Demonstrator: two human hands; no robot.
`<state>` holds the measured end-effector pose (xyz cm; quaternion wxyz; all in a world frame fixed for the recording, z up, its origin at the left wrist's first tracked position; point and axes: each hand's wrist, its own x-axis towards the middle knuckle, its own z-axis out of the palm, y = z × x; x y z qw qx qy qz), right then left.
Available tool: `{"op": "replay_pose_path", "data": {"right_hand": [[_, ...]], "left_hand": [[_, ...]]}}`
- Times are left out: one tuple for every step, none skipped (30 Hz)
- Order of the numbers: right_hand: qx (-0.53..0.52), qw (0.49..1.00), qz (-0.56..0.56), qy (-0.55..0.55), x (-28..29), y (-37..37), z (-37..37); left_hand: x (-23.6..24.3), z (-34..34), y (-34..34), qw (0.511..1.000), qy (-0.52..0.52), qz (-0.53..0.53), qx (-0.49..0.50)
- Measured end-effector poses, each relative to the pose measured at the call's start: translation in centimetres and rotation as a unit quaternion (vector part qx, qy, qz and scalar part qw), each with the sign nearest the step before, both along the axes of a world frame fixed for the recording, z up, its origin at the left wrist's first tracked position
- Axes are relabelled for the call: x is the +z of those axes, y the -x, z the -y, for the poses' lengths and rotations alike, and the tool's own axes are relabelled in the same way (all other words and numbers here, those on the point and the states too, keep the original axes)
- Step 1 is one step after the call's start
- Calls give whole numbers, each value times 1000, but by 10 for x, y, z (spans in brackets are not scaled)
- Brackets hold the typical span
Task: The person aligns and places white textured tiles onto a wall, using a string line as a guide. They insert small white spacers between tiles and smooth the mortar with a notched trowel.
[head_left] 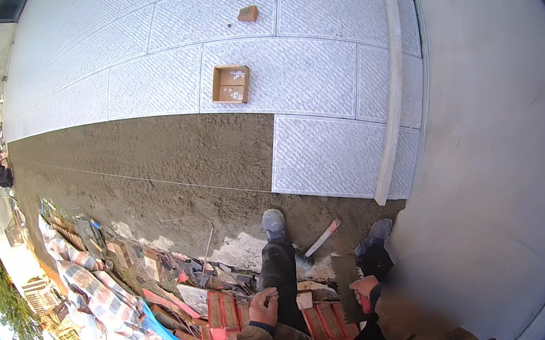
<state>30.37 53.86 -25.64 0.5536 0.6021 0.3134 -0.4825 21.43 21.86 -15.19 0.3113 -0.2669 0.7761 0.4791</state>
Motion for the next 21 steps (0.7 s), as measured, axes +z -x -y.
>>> {"op": "replay_pose_path", "data": {"right_hand": [[18,999,-47,4,17,10,0],[42,996,-84,4,36,18,0],[70,992,-110,2,52,31,2],[87,986,-143,-6,69,45,5],[105,979,-171,-15,86,59,9],[126,971,-202,-22,104,73,13],[165,954,-246,-36,121,85,16],[207,933,-292,-46,138,98,20],[248,907,-336,-56,153,109,23],[246,900,-356,-56,167,120,28],[243,893,-374,-58,181,128,32],[242,889,-383,-64,194,135,34],[264,888,-374,-36,206,142,33],[288,888,-357,-14,215,151,32],[311,886,-344,6,224,158,30],[328,878,-349,5,233,162,28],[343,869,-356,4,242,165,26],[360,859,-365,4,251,167,25],[365,850,-379,-13,261,169,23],[369,851,-374,-21,268,172,23],[381,833,-401,-23,278,175,21]], "left_hand": [[2,2,-5,1000,10,-16,3],[5,4,-9,1000,14,-13,9],[7,7,-13,1000,14,-8,11],[10,11,-15,999,28,-7,-21],[16,15,-19,998,36,1,-49],[21,20,-22,996,46,29,-71],[28,27,-26,994,53,58,-80],[34,34,-30,993,56,53,-95],[42,44,-34,992,54,49,-102],[50,54,-40,994,41,27,-101],[56,65,-45,989,71,7,-132],[62,76,-51,992,66,25,-105],[68,87,-56,994,61,43,-77],[73,97,-61,994,60,87,-42],[79,107,-65,996,26,81,10],[87,116,-71,992,-3,104,68],[94,124,-76,983,-32,126,127],[103,130,-82,978,-48,120,164],[111,134,-87,971,-64,112,202],[117,138,-91,965,-78,101,231],[125,141,-97,959,-87,105,248]]}}
